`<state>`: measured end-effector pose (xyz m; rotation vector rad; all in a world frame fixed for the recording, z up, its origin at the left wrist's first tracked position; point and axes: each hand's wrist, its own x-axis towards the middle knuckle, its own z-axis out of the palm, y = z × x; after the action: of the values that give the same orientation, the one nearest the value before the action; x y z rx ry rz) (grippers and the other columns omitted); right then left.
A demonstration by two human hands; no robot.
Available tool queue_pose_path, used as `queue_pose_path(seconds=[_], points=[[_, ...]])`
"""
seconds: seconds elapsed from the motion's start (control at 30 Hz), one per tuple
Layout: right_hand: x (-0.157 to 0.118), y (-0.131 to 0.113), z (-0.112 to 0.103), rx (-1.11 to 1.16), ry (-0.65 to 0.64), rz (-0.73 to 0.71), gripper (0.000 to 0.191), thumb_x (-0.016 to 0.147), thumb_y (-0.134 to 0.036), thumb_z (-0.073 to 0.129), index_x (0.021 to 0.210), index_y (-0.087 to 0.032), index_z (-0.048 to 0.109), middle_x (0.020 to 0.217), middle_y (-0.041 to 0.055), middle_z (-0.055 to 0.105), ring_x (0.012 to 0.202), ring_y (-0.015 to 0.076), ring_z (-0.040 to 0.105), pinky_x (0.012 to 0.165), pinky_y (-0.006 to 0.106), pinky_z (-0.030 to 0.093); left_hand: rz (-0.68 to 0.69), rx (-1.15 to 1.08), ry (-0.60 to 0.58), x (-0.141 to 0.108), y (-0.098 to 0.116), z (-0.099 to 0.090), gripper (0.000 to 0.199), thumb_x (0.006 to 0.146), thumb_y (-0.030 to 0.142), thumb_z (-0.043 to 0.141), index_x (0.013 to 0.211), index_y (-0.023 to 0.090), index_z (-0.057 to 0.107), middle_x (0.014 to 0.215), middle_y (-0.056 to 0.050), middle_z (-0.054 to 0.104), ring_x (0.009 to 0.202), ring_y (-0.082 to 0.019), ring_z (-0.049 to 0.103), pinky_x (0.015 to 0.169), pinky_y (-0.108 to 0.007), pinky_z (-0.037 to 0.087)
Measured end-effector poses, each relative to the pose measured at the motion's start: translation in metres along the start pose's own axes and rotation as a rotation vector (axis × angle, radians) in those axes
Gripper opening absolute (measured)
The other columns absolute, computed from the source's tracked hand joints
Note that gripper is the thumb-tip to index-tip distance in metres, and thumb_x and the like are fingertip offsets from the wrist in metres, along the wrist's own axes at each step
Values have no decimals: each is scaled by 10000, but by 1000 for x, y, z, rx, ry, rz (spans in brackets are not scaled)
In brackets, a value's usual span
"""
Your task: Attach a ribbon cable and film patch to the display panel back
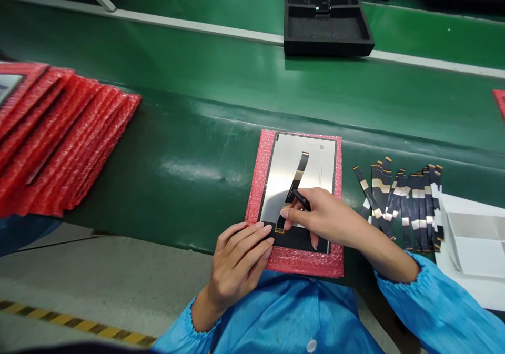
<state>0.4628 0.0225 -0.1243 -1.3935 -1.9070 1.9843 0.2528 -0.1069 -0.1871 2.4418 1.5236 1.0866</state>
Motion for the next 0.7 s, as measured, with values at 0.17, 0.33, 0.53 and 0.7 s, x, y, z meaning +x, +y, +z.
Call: queue_pose_path(seconds=[0.17, 0.33, 0.53, 0.7], points=[[0, -2, 1, -21, -5, 9, 213, 865, -448, 587, 936, -254, 640, 801, -13, 782, 318, 85, 597, 272, 190, 446, -19, -2, -12, 1, 2, -1, 289, 871, 232, 690, 1158, 249, 656, 1203, 27, 723, 1170, -137, 654, 1062, -384, 490], [0, -4, 0, -43, -22, 27, 198, 858, -450, 585, 878, -258, 631, 679, -27, 751, 305, 89, 599, 267, 184, 419, -83, 20, -68, 11, 7, -5, 383, 891, 251, 657, 1270, 270, 606, 1309, 0, 654, 1242, -167, 593, 1075, -406, 493], [1, -4, 1, -59, -18, 49, 226, 857, -474, 571, 866, -254, 618, 663, -37, 742, 319, 98, 609, 277, 193, 423, -93, 92, -143, 16, 8, -6, 408, 940, 317, 584, 1346, 342, 554, 1425, 8, 559, 1302, -199, 539, 1089, -437, 485], [0, -5, 2, -43, 0, 54, 205, 854, -454, 582, 858, -253, 625, 656, -31, 747, 311, 91, 610, 272, 174, 398, -84, 93, -137, 16, 7, -5, 394, 930, 304, 601, 1322, 342, 578, 1421, -4, 561, 1301, -206, 541, 1081, -433, 478]])
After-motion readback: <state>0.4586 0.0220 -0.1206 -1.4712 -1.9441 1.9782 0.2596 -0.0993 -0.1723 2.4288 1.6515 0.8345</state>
